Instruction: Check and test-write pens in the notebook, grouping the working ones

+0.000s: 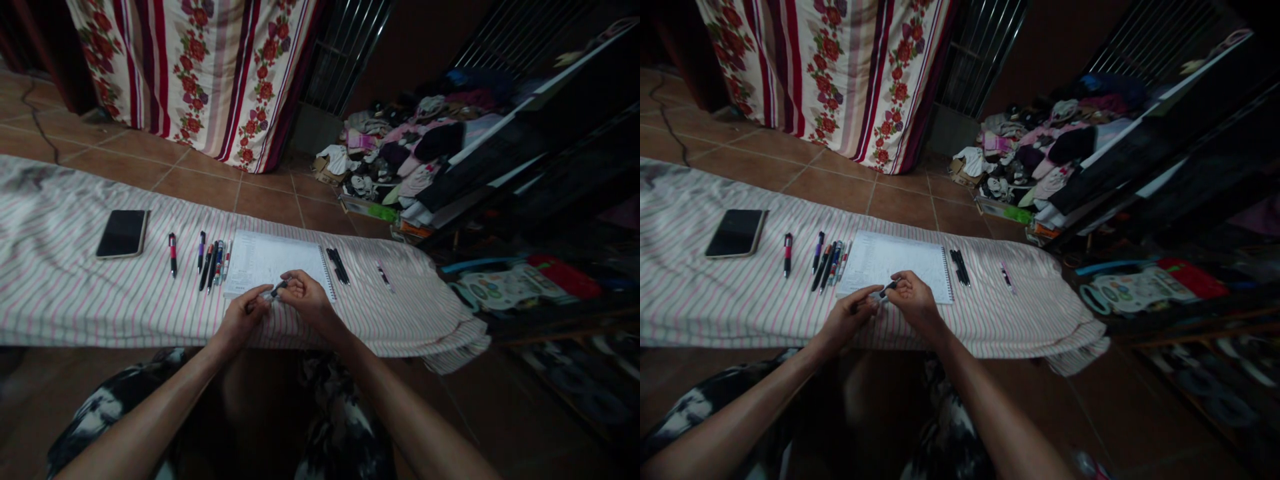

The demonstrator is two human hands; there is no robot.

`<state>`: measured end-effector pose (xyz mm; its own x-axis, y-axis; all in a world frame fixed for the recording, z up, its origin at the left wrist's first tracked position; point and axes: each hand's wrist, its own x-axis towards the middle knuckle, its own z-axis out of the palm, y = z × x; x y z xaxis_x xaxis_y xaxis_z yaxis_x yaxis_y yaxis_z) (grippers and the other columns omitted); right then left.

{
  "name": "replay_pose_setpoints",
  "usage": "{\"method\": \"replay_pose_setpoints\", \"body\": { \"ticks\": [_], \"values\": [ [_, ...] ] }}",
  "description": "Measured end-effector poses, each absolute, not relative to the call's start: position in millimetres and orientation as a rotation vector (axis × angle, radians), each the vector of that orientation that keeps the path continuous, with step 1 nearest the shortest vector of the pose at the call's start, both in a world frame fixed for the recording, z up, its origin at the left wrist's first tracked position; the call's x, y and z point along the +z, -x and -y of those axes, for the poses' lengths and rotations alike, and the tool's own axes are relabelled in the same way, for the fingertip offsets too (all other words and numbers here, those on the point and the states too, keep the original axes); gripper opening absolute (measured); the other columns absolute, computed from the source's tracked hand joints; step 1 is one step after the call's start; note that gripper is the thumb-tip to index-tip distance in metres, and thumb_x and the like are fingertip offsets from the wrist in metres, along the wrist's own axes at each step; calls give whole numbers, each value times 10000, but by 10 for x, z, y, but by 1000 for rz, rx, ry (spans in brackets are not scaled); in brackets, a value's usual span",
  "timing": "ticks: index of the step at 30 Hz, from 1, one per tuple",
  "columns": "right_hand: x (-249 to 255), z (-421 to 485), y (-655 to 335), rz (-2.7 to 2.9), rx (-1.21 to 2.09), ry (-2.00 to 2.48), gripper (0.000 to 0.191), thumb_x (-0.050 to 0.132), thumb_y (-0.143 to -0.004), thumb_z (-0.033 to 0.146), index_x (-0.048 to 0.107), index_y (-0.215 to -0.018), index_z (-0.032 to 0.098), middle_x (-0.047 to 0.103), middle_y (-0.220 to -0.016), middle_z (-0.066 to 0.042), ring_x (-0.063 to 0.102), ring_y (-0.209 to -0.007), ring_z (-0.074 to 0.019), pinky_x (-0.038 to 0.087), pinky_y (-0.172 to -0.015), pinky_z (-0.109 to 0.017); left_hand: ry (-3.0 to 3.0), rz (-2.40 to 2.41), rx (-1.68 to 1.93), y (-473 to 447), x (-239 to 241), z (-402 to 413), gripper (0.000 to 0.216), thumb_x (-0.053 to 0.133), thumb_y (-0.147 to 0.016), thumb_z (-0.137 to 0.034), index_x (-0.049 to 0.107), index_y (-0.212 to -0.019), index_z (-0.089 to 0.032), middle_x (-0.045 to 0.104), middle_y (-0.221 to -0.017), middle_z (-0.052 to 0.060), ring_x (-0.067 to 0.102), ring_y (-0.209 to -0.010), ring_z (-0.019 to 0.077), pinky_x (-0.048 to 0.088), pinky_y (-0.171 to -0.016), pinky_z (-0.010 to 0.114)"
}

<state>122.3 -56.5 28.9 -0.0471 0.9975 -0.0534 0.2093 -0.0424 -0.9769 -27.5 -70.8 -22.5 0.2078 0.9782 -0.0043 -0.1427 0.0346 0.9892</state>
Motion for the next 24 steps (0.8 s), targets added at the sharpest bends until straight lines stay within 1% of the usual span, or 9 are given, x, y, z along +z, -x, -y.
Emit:
{"method": "replay_pose_setpoints", "body": {
  "ticks": [3, 5, 7, 9, 11, 14, 18, 22, 24],
  "values": [
    [289, 576, -1234, 1319, 1237, 1332, 347, 673, -602, 266, 522, -900, 175, 485, -615, 69, 518, -566, -80, 422, -580, -237, -1202, -935, 1098, 275, -205, 701, 460, 606, -715, -348, 616, -1118, -125, 486, -583, -40, 384, -513, 76, 324, -477, 193],
    [307, 588, -1246, 1312, 1288, 1304, 383, 686, -604, 286, 523, -934, 180, 538, -654, 50, 561, -613, -99, 445, -624, -257, -1192, -925, 1086, 273, -205, 687, 456, 608, -722, -362, 624, -1113, -127, 495, -592, -35, 370, -506, 73, 306, -464, 194],
    [330, 584, -1282, 1324, 1306, 1291, 429, 696, -606, 304, 524, -981, 184, 605, -739, 14, 597, -684, -124, 462, -665, -280, -1135, -912, 1092, 271, -210, 669, 464, 618, -716, -380, 629, -1108, -131, 466, -553, -48, 333, -473, 63, 267, -436, 192],
    [346, 545, -1375, 1340, 1262, 1317, 470, 696, -615, 318, 523, -1032, 185, 642, -798, -17, 611, -723, -141, 469, -676, -293, -1060, -920, 1108, 274, -206, 654, 494, 637, -696, -399, 630, -1105, -122, 419, -503, -66, 302, -441, 54, 230, -415, 190],
    [346, 465, -1541, 1360, 1138, 1394, 451, 673, -645, 339, 543, -1046, 180, 649, -778, -24, 606, -704, -142, 469, -654, -289, -993, -944, 1133, 288, -182, 645, 530, 662, -668, -408, 628, -1104, -109, 416, -484, -72, 307, -425, 49, 221, -406, 188],
    [303, 313, -1882, 1384, 879, 1540, 328, 636, -659, 358, 619, -922, 163, 629, -702, -17, 574, -632, -136, 454, -610, -276, -912, -980, 1170, 318, -123, 640, 551, 698, -631, -396, 629, -1098, -110, 513, -528, -48, 380, -435, 52, 276, -414, 186],
    [167, 200, -2219, 1575, 578, 1736, 235, 551, -702, 289, 659, -854, 145, 651, -765, -45, 581, -666, -149, 457, -647, -288, -819, -984, 1206, 336, -80, 636, 566, 738, -591, -374, 637, -1079, -105, 610, -601, -2, 501, -502, 86, 402, -496, 219],
    [15, 188, -2198, 1680, 544, 1788, 159, 553, -691, 207, 677, -782, 168, 669, -758, -37, 596, -700, -161, 456, -693, -290, -799, -954, 1229, 322, -110, 628, 571, 745, -591, -368, 635, -1082, -99, 645, -626, 19, 575, -572, 124, 464, -591, 267],
    [-34, 170, -2107, 1732, 530, 1792, 159, 545, -707, 187, 679, -790, 189, 675, -774, -25, 599, -721, -159, 450, -714, -286, -828, -951, 1223, 317, -130, 626, 554, 738, -603, -370, 638, -1078, -103, 655, -633, 19, 591, -593, 134, 473, -624, 281]
  ]
}}
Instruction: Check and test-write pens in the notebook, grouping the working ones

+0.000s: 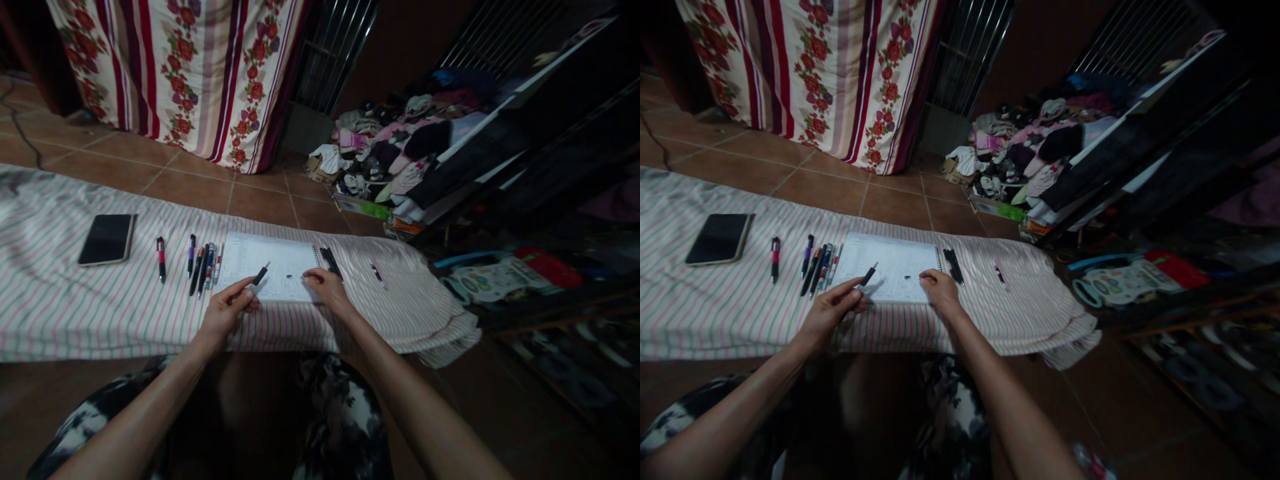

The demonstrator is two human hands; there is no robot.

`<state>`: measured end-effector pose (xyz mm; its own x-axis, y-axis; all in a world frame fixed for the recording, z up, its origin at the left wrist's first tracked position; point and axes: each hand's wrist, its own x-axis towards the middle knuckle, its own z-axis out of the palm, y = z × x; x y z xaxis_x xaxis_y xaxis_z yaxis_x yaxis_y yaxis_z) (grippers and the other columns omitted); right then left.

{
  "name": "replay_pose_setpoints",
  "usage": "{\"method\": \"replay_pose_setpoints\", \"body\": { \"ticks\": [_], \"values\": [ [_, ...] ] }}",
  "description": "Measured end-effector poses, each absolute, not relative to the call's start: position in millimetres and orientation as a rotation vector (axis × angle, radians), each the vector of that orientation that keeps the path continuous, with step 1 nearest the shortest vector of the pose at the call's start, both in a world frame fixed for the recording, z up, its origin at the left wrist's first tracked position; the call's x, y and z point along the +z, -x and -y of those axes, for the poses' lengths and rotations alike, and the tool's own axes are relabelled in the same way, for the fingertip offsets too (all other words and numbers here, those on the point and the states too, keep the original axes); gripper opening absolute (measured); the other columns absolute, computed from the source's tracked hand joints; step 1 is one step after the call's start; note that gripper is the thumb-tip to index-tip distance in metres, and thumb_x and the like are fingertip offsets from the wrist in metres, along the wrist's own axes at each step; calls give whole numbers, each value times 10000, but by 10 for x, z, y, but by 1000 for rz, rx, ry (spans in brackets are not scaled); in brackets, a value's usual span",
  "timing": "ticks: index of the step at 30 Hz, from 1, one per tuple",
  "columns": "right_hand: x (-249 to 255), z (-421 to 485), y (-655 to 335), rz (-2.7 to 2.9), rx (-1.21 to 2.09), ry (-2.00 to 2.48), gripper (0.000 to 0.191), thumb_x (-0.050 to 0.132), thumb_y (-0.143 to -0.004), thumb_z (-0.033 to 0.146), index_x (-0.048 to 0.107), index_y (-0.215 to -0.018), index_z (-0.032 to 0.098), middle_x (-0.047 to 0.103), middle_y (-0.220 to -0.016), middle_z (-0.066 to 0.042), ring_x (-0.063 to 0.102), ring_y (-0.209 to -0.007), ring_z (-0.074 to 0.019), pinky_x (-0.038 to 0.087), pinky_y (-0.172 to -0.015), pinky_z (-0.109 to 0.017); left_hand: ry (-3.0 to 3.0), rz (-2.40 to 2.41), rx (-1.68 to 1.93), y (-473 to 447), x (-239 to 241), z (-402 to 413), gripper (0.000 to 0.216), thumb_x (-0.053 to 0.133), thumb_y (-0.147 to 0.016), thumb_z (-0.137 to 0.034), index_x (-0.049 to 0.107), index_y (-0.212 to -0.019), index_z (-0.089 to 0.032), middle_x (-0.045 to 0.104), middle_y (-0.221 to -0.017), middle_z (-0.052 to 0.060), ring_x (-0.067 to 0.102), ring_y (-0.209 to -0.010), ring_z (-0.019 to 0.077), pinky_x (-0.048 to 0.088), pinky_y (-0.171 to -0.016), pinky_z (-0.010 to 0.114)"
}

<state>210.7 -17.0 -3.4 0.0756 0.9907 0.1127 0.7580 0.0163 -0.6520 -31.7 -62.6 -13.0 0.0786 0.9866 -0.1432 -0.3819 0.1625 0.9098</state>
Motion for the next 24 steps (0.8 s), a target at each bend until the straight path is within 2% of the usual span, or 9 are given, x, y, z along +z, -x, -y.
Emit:
{"method": "replay_pose_setpoints", "body": {
  "ticks": [7, 15, 21, 24],
  "values": [
    [-136, 4, -1892, 1926, 462, 1803, 209, 567, -710, 140, 692, -863, 207, 638, -823, -43, 560, -803, -170, 403, -786, -288, -869, -966, 1188, 331, -128, 637, 475, 710, -640, -359, 660, -1054, -130, 643, -623, 9, 581, -617, 129, 444, -603, 244],
    [-171, -28, -1842, 1939, 504, 1760, 129, 575, -704, 133, 674, -757, 197, 604, -807, -42, 542, -807, -165, 385, -797, -285, -870, -944, 1131, 356, -129, 641, 487, 709, -646, -372, 653, -1071, -142, 629, -611, 9, 554, -594, 117, 395, -524, 208],
    [-143, -15, -1901, 1724, 622, 1701, 105, 549, -685, 208, 611, -766, 179, 581, -660, 13, 551, -641, -129, 432, -679, -270, -850, -938, 1126, 342, -116, 666, 493, 721, -631, -369, 659, -1061, -137, 614, -598, 6, 555, -581, 119, 412, -558, 229],
    [-118, 35, -1961, 1616, 702, 1647, 174, 547, -677, 287, 585, -805, 175, 552, -615, 33, 538, -582, -114, 427, -584, -244, -845, -928, 1128, 346, -85, 685, 484, 731, -616, -367, 669, -1035, -133, 607, -590, 1, 547, -571, 117, 417, -572, 240]
  ]
}}
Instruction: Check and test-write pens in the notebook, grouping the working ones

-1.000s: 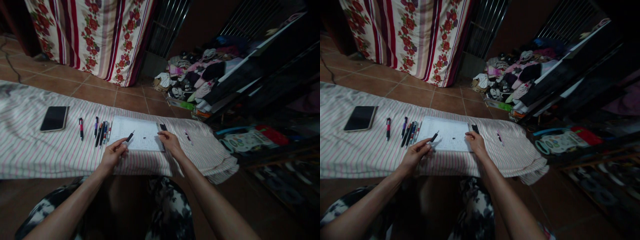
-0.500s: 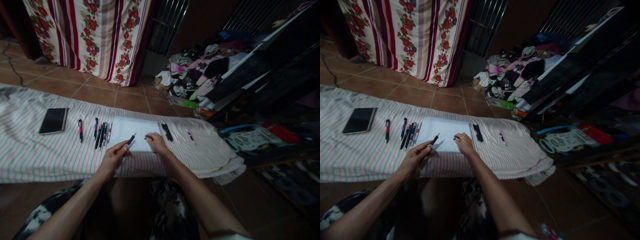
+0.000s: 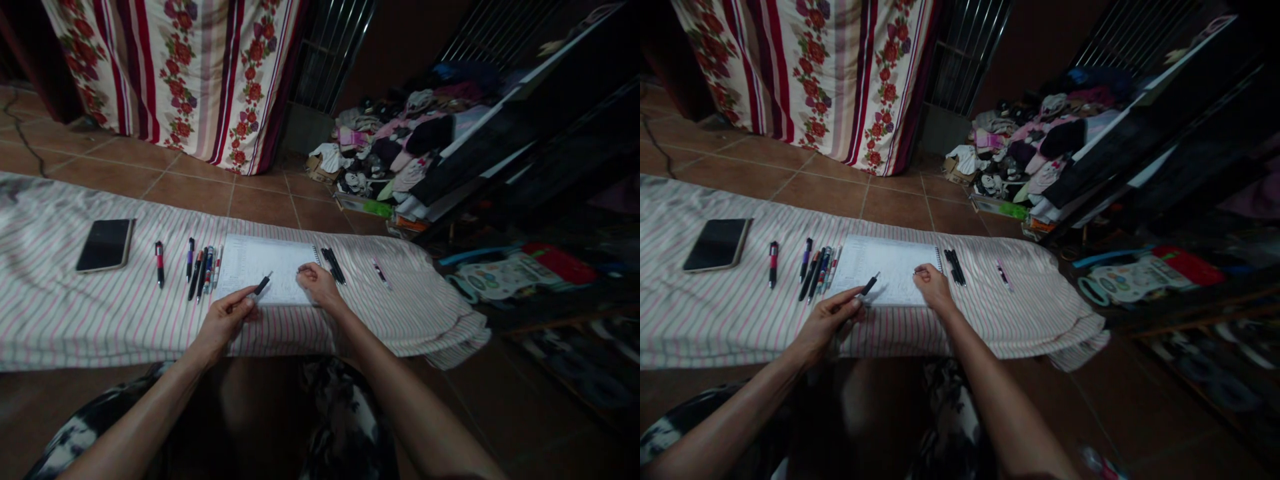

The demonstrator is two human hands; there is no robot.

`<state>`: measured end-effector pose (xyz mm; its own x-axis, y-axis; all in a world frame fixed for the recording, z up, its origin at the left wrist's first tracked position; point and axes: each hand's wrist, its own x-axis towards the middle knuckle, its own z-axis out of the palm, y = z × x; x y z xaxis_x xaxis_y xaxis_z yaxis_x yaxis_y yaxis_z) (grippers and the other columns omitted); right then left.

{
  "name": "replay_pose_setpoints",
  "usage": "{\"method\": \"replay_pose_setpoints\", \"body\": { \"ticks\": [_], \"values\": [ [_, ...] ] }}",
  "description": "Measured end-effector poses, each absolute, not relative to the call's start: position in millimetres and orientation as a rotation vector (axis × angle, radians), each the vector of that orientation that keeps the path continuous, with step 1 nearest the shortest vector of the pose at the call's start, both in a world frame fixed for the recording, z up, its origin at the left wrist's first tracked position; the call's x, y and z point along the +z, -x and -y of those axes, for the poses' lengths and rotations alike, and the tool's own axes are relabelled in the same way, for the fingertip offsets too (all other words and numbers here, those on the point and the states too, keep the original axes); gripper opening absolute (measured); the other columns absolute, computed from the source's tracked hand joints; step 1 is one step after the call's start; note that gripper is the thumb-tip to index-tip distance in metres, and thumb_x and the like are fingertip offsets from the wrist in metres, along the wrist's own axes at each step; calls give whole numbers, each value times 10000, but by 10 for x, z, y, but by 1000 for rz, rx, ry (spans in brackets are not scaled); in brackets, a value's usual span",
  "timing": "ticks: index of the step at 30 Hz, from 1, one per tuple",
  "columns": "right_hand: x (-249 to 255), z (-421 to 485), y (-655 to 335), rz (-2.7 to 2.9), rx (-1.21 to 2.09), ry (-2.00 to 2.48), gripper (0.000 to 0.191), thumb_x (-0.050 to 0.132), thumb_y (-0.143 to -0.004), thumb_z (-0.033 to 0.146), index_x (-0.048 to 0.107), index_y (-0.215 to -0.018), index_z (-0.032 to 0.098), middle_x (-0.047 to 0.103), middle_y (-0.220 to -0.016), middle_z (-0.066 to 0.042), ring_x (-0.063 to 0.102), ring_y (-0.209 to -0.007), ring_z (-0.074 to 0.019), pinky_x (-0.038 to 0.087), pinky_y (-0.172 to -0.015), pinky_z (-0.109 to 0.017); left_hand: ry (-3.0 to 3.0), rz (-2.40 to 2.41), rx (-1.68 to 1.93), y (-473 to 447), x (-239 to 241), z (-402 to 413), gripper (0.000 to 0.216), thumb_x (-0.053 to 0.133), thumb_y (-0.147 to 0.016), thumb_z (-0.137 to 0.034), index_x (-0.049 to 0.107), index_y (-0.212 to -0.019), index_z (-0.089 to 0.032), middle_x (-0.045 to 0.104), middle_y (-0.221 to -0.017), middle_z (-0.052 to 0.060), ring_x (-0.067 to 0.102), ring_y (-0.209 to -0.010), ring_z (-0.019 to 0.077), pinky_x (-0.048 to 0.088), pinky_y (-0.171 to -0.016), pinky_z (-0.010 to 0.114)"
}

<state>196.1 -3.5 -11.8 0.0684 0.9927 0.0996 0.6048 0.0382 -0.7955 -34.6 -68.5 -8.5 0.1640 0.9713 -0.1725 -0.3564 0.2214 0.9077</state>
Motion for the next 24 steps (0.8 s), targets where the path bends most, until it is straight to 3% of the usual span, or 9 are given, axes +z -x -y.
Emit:
{"method": "replay_pose_setpoints", "body": {
  "ticks": [5, 13, 18, 24],
  "values": [
    [70, 306, -1972, 1289, 953, 1498, 275, 620, -617, 375, 594, -799, 171, 538, -568, 38, 474, -484, -87, 377, -488, -226, -869, -901, 1146, 378, -31, 767, 468, 736, -611, -358, 677, -1016, -132, 626, -580, 8, 544, -579, 122, 426, -610, 262],
    [794, 1019, -1791, 996, 1119, 1330, 295, 735, -576, 346, 675, -805, 170, 641, -757, -24, 517, -603, -85, 408, -570, -221, -782, -841, 1154, 324, 143, 1165, 467, 739, -629, -329, 654, -1056, -157, 688, -756, 43, 590, -647, 126, 447, -662, 268],
    [1203, 1422, -1722, 1169, 1084, 1306, 290, 740, -591, 362, 686, -814, 183, 652, -810, -35, 548, -677, -118, 429, -616, -253, -754, -802, 1145, 290, 298, 1663, 422, 735, -648, -322, 663, -1039, -179, 665, -705, 26, 552, -571, 94, 414, -575, 232],
    [1553, 1863, -1616, 1661, 895, 1247, 150, 655, -689, 276, 692, -807, 191, 682, -835, -34, 596, -778, -158, 459, -710, -290, -760, -823, 1137, 283, 463, 2252, 415, 736, -648, -318, 674, -1031, -171, 637, -674, 18, 504, -529, 74, 376, -526, 215]
  ]
}}
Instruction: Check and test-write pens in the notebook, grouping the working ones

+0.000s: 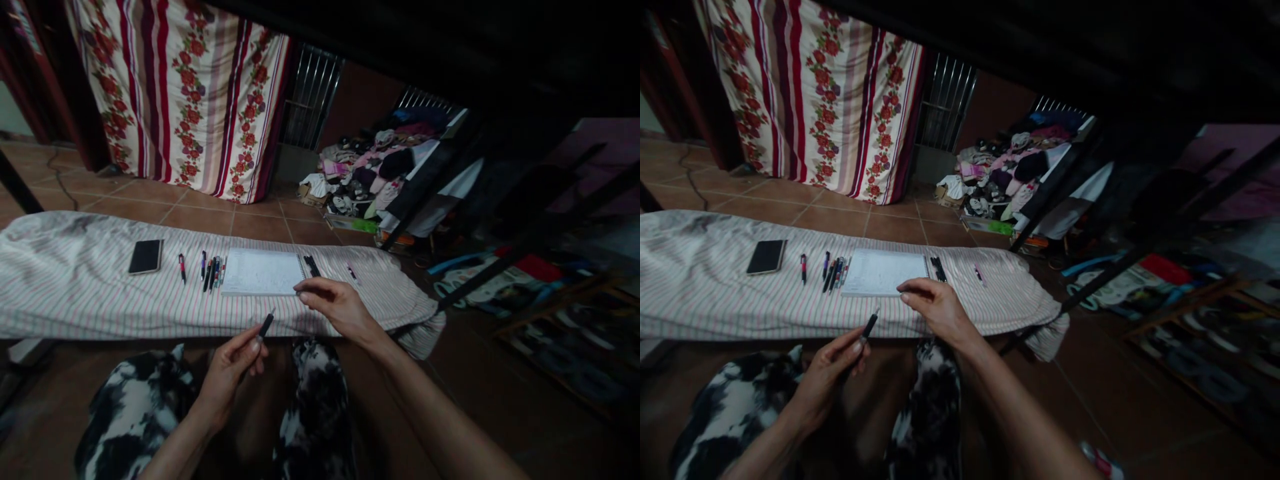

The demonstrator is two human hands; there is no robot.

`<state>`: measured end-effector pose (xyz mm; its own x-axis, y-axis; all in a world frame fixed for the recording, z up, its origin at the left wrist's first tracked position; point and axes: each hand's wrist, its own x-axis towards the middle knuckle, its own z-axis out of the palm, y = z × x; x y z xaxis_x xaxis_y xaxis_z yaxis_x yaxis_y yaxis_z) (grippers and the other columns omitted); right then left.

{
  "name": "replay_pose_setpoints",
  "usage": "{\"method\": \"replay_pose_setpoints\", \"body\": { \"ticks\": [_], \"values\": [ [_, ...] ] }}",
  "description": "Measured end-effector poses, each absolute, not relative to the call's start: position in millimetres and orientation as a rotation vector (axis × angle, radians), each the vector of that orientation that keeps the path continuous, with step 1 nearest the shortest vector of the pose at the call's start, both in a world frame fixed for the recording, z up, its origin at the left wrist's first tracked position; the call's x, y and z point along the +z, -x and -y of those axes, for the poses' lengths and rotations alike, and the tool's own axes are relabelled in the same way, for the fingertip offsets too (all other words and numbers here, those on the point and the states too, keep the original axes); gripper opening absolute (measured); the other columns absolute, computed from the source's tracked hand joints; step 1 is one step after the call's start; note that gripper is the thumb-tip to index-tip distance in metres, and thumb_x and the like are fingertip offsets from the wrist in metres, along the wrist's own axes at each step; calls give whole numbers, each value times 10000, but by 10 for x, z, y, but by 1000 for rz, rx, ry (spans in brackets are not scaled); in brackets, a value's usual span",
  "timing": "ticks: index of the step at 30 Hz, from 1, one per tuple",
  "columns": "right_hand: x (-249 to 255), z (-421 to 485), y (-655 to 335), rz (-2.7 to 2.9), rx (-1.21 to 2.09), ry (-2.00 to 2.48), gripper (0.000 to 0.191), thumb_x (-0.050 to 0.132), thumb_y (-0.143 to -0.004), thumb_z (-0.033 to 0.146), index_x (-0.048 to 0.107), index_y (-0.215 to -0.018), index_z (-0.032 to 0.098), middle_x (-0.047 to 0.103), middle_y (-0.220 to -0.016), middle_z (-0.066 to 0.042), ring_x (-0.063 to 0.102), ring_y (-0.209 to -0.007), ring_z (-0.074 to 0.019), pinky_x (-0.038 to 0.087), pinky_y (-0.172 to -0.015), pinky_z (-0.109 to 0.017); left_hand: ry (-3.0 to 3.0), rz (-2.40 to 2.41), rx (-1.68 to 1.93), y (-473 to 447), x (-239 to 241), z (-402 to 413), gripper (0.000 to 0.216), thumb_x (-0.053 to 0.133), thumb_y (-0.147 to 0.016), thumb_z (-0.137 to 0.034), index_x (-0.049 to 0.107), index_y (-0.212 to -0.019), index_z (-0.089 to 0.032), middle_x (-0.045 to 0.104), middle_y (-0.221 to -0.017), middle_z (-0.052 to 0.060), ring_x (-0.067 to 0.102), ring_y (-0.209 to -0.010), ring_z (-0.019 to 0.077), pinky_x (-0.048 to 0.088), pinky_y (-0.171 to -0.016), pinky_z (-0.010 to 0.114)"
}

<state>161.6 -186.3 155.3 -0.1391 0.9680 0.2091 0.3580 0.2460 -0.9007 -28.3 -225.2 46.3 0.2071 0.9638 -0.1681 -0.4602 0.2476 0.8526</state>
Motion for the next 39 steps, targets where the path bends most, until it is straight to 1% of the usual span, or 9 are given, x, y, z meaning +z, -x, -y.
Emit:
{"method": "replay_pose_setpoints", "body": {
  "ticks": [2, 4, 6, 9, 15, 23, 31, 39],
  "values": [
    [1639, 1999, -1572, 1778, 807, 1250, 161, 627, -721, 238, 680, -862, 182, 679, -840, -34, 601, -784, -151, 461, -724, -284, -760, -831, 1137, 302, 540, 2401, 411, 733, -652, -318, 674, -1031, -171, 635, -674, 16, 506, -533, 74, 375, -529, 211],
    [1703, 2121, -1532, 1864, 755, 1267, 190, 616, -738, 207, 660, -919, 172, 670, -809, -25, 599, -735, -132, 462, -683, -259, -770, -840, 1139, 330, 615, 2524, 398, 729, -659, -312, 675, -1028, -172, 634, -674, 14, 502, -527, 69, 370, -528, 207],
    [1746, 2224, -1500, 1935, 712, 1255, 155, 615, -745, 184, 658, -893, 169, 667, -786, -17, 598, -717, -122, 458, -662, -238, -791, -843, 1143, 360, 675, 2624, 384, 722, -670, -311, 676, -1027, -175, 635, -673, 12, 498, -524, 66, 369, -529, 204],
    [1794, 2337, -1467, 2037, 644, 1178, 84, 614, -754, 161, 670, -816, 168, 679, -795, -17, 608, -754, -121, 457, -694, -229, -824, -830, 1143, 395, 728, 2741, 375, 709, -687, -312, 672, -1036, -179, 636, -678, 11, 497, -531, 66, 373, -539, 202],
    [1899, 2454, -1439, 2132, 564, 1096, 112, 604, -775, 147, 687, -845, 174, 688, -823, -26, 621, -784, -124, 462, -724, -232, -843, -792, 1141, 392, 744, 2871, 369, 697, -701, -311, 665, -1046, -182, 639, -692, 14, 507, -544, 70, 376, -550, 201],
    [1932, 2514, -1414, 2222, 569, 1068, 140, 575, -794, 129, 692, -861, 167, 691, -833, -40, 628, -786, -126, 470, -731, -238, -849, -756, 1141, 378, 707, 2900, 347, 674, -729, -301, 658, -1053, -179, 632, -693, 14, 503, -554, 73, 371, -549, 202],
    [1941, 2499, -1400, 2264, 551, 1086, 144, 572, -798, 128, 692, -866, 169, 690, -840, -45, 631, -796, -130, 472, -736, -239, -828, -767, 1134, 358, 721, 2886, 381, 697, -700, -319, 663, -1045, -162, 630, -681, 20, 497, -545, 80, 373, -540, 210],
    [1931, 2461, -1405, 2309, 546, 1068, 150, 559, -812, 141, 690, -877, 173, 691, -845, -46, 630, -793, -126, 471, -730, -232, -825, -772, 1142, 337, 732, 2870, 362, 699, -697, -320, 676, -1025, -168, 627, -670, 16, 490, -539, 78, 377, -543, 211]
  ]
}}
